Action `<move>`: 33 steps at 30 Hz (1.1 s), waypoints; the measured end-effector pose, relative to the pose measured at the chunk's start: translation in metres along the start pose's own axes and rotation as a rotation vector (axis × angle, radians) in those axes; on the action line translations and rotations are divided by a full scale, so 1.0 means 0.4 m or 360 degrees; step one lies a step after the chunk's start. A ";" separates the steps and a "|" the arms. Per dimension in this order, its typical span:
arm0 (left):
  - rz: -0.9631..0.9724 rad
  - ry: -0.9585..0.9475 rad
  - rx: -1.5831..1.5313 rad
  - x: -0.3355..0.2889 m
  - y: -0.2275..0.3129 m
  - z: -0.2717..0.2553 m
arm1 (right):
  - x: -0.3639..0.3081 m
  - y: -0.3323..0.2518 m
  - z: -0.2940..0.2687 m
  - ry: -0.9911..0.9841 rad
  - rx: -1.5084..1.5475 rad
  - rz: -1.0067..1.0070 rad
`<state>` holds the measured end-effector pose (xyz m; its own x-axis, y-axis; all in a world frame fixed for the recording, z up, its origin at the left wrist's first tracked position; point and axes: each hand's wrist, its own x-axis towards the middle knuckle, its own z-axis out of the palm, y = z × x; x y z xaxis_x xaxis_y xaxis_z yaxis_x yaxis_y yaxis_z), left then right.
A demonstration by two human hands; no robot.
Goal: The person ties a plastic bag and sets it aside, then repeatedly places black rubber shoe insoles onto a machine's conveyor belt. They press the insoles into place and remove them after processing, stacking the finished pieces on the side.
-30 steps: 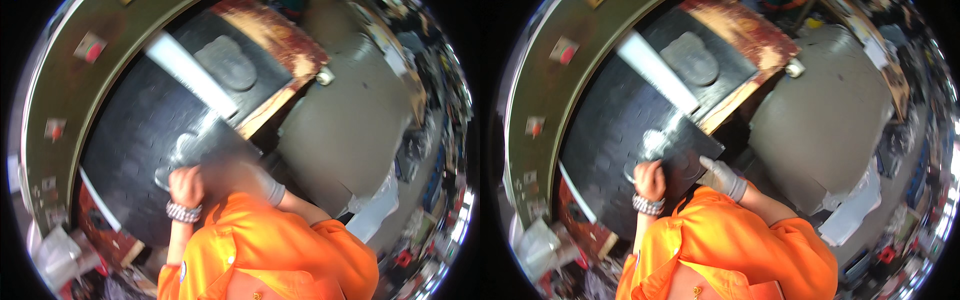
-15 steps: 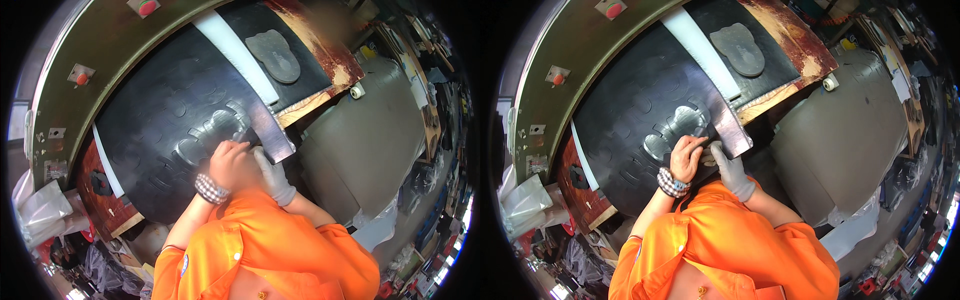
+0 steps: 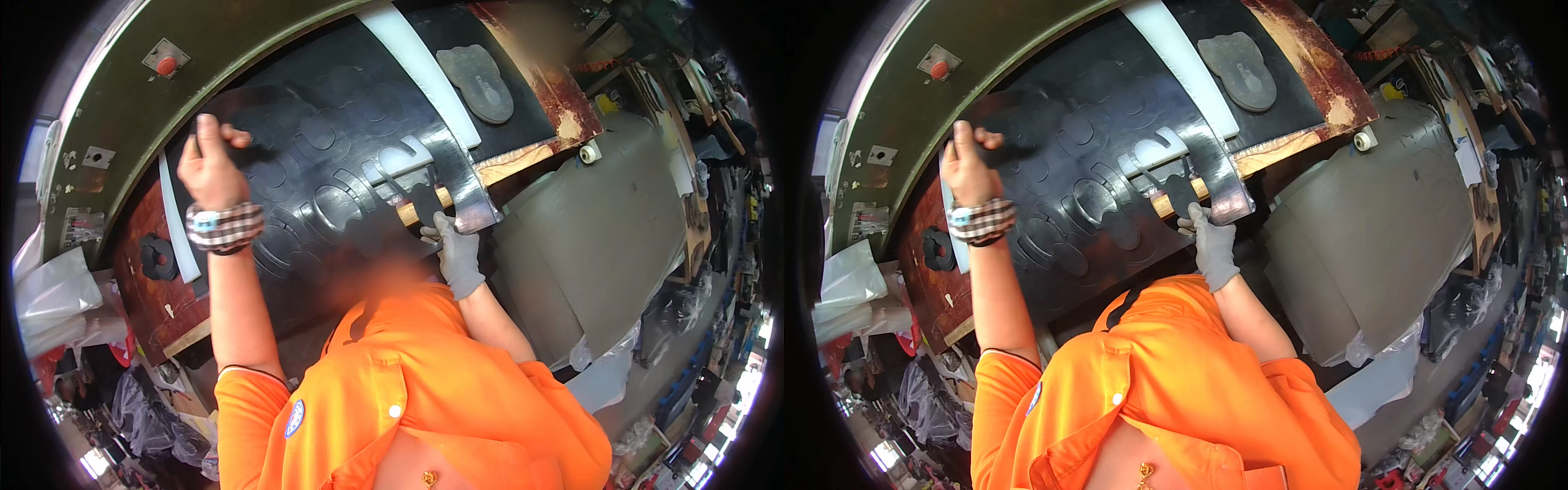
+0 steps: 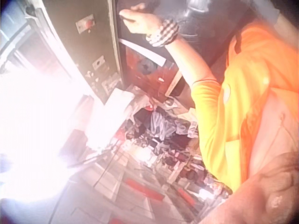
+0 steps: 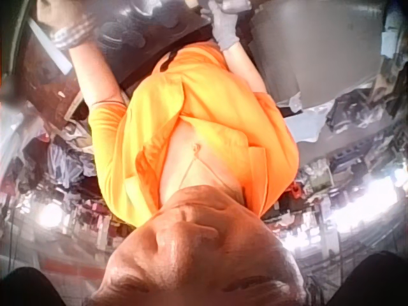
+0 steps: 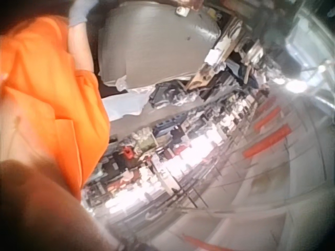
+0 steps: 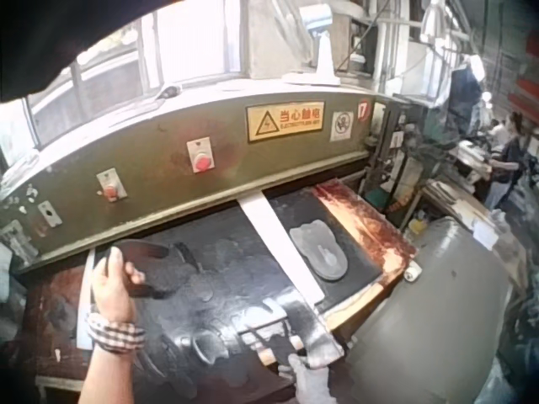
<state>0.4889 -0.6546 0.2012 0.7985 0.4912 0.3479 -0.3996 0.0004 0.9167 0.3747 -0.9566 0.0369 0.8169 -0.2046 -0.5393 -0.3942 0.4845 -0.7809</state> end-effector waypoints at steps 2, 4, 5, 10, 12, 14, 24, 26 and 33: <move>0.0119 -0.0155 -0.0040 0.017 0.041 -0.034 | -0.017 0.004 -0.003 -0.0136 0.0068 0.0160; 0.0390 -0.0274 0.0798 -0.034 0.057 -0.039 | -0.047 0.006 -0.006 -0.0242 0.0140 0.0406; 0.0396 -0.0403 0.1012 -0.082 0.052 -0.034 | -0.073 0.007 -0.010 -0.0744 0.0448 0.0515; 0.0830 -0.1227 0.1095 -0.410 -0.042 0.011 | -0.173 -0.003 0.021 -0.1089 0.0356 0.0312; 0.0582 -0.1319 0.1031 -0.488 -0.075 0.001 | -0.188 -0.022 0.034 -0.1200 0.0301 0.0202; 0.0388 -0.1247 0.1008 -0.509 -0.101 -0.019 | -0.191 -0.034 0.050 -0.1205 0.0204 0.0385; 0.0046 -0.1039 0.0746 -0.523 -0.119 -0.034 | -0.190 0.053 0.136 -0.0365 -0.0113 -0.0007; 0.0015 -0.0993 0.0791 -0.532 -0.130 -0.040 | -0.169 0.066 0.128 -0.0410 -0.0169 0.0020; -0.0248 -0.0454 0.0887 -0.399 -0.085 -0.033 | -0.105 0.147 0.111 -0.0347 -0.0327 0.0089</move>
<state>0.3690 -0.7218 0.1118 0.9473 0.2710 0.1708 -0.0370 -0.4371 0.8986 0.3357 -0.8818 0.0276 0.8538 0.0158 -0.5203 -0.5000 0.3033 -0.8112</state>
